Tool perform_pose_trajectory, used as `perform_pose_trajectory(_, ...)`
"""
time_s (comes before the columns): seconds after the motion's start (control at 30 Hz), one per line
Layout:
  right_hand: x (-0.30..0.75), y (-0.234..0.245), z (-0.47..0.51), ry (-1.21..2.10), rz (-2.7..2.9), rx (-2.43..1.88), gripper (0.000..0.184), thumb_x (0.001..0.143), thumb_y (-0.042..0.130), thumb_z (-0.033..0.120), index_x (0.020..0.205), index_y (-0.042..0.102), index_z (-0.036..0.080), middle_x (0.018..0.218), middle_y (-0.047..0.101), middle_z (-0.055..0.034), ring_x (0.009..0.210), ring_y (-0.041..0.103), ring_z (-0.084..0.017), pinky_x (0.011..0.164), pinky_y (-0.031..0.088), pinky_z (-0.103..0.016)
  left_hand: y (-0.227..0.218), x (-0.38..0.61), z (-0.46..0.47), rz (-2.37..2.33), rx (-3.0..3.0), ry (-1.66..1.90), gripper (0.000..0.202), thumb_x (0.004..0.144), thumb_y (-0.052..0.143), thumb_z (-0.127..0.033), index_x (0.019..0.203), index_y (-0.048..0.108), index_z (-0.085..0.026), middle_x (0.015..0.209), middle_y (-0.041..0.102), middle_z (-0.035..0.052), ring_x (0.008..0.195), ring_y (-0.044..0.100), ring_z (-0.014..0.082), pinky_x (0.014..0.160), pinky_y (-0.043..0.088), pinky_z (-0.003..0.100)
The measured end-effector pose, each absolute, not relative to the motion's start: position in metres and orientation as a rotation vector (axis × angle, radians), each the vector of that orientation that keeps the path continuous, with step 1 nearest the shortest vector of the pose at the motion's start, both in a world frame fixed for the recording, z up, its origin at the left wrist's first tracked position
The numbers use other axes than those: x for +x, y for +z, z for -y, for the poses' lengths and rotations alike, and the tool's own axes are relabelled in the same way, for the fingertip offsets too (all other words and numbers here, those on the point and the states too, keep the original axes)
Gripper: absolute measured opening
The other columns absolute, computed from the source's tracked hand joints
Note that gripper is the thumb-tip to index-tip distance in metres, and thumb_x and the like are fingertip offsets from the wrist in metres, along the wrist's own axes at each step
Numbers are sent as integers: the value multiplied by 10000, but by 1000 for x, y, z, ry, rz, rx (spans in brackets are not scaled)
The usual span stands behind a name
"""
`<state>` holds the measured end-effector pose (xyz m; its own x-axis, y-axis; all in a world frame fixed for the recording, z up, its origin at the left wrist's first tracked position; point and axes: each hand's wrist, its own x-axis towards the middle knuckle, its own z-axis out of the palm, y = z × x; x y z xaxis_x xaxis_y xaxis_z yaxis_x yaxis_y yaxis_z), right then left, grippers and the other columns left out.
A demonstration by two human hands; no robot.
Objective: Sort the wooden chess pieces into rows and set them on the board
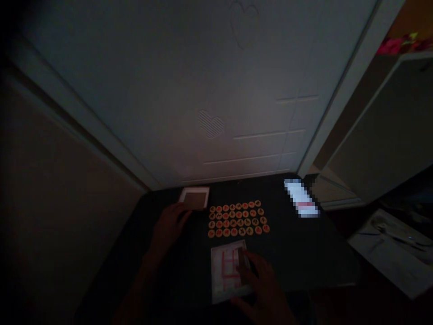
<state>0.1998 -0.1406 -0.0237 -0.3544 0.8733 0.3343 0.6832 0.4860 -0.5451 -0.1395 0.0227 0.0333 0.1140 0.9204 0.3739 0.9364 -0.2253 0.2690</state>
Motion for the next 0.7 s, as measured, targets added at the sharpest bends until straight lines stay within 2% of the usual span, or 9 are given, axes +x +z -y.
perform_pose_trajectory(0.2, 198, -30, 141, 396, 2143, -1272, 638, 807, 771, 482, 1394, 566, 337, 1531, 468, -91, 1320, 525, -354, 1009, 518, -500, 62, -75, -61, 1761, -2345, -878, 237, 993, 554, -375, 1120, 724, -268, 1206, 681, 62, 1145, 600, 248, 1029, 494, 400)
perform_pose_trajectory(0.37, 197, -26, 140, 428, 2161, -1299, 573, 804, 769, 481, 1332, 609, 327, 1505, 499, -96, 1293, 549, -351, 989, 529, -496, 43, -35, -82, 1792, -2509, -701, 199, 972, 600, -354, 1035, 770, -273, 1163, 700, 47, 1109, 599, 244, 996, 500, 384)
perform_pose_trajectory(0.53, 195, -21, 140, 419, 2170, -1298, 543, 816, 756, 471, 1322, 616, 330, 1495, 513, -96, 1279, 561, -353, 979, 529, -509, 26, -25, -85, 1845, -2554, -581, 222, 970, 592, -380, 1021, 775, -264, 1130, 700, 59, 1060, 612, 249, 961, 504, 384)
perform_pose_trajectory(0.7, 195, -17, 140, 420, 2183, -1308, 545, 825, 744, 492, 1328, 615, 328, 1497, 510, -100, 1282, 558, -359, 977, 526, -520, 28, -29, -89, 1893, -2536, -616, 264, 963, 588, -423, 1077, 751, -249, 1165, 688, 84, 1059, 624, 261, 959, 509, 409)
